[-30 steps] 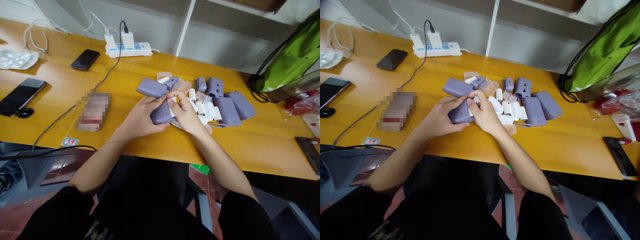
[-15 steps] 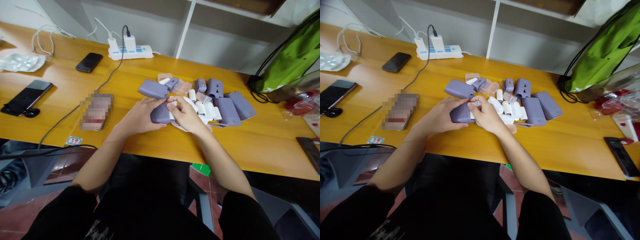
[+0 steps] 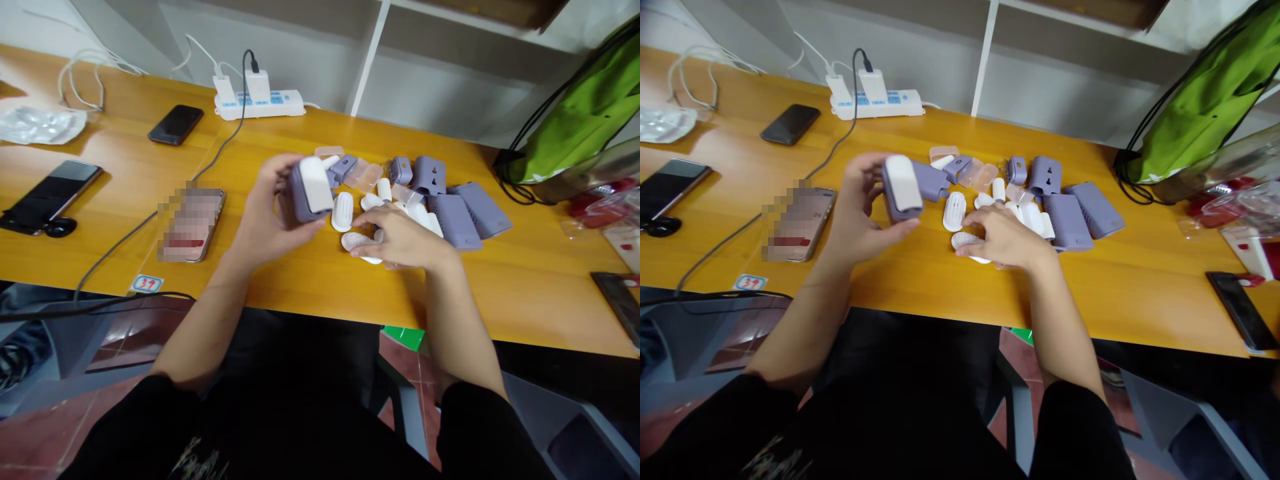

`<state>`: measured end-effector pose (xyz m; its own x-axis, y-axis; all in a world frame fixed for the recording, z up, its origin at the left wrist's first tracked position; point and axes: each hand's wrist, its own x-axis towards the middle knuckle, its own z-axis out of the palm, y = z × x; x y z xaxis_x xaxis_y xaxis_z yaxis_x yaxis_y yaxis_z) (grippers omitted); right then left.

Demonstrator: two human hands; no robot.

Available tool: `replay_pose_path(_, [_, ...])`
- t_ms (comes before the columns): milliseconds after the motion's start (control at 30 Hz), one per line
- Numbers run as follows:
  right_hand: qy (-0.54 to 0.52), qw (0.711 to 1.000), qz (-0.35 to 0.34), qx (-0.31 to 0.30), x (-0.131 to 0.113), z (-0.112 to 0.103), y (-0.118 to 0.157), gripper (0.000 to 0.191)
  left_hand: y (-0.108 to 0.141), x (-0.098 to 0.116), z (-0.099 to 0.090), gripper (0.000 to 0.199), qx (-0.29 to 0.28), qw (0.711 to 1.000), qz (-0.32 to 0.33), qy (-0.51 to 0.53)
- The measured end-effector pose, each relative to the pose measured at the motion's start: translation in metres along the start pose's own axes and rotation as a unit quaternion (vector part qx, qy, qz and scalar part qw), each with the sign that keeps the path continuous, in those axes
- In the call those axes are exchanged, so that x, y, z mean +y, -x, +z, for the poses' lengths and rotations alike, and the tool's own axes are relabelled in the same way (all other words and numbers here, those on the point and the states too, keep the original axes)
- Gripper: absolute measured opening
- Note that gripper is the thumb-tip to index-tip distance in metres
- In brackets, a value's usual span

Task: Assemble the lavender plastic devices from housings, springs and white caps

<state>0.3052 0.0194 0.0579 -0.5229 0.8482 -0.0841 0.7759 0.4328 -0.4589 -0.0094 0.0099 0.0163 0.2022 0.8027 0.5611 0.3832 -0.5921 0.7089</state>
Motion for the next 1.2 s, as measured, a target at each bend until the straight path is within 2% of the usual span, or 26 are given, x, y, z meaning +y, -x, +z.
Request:
replay_pose_path(100, [0.063,0.997,0.017,-0.042,-0.010,0.004,0.001,0.030,0.001,-0.003,0.005,0.117,0.038,0.997,-0.048,0.044])
replay_pose_path(200, [0.069,0.996,0.005,-0.050,-0.013,0.006,-0.001,0.017,0.005,-0.006,0.010,0.112,0.003,0.993,-0.087,0.079])
replay_pose_path(300, [0.048,0.997,-0.016,-0.051,-0.010,0.005,-0.001,0.017,0.012,-0.013,0.010,0.102,-0.026,0.987,-0.096,0.129])
replay_pose_path(433, [0.036,0.998,-0.013,-0.051,-0.006,0.005,0.001,0.022,0.019,-0.023,-0.002,0.093,-0.064,0.983,-0.076,0.156])
replay_pose_path(533, [0.049,0.997,0.011,-0.060,-0.006,0.006,0.001,0.023,0.022,-0.029,-0.016,0.089,-0.092,0.978,-0.090,0.162])
replay_pose_path(633, [0.078,0.995,0.026,-0.058,-0.006,0.006,0.002,0.024,0.028,-0.034,-0.026,0.087,-0.126,0.975,-0.130,0.130])
replay_pose_path(733, [0.109,0.992,0.042,-0.047,-0.004,0.005,0.003,0.023,0.034,-0.036,-0.031,0.083,-0.148,0.975,-0.159,0.039])
replay_pose_path(833, [0.125,0.990,0.051,-0.038,-0.002,0.005,0.004,0.025,0.038,-0.037,-0.037,0.084,-0.164,0.973,-0.156,-0.049])
replay_pose_path(933, [0.124,0.991,0.036,-0.028,0.000,0.005,0.004,0.023,0.041,-0.040,-0.045,0.087,-0.187,0.971,-0.134,-0.069])
replay_pose_path(1100, [0.054,0.998,0.035,-0.005,-0.001,-0.002,0.003,0.017,0.043,-0.044,-0.049,0.099,-0.187,0.971,-0.131,-0.069])
replay_pose_path(1200, [-0.059,0.997,0.046,0.012,-0.003,-0.009,0.005,0.020,0.041,-0.042,-0.042,0.095,-0.175,0.970,-0.145,-0.084])
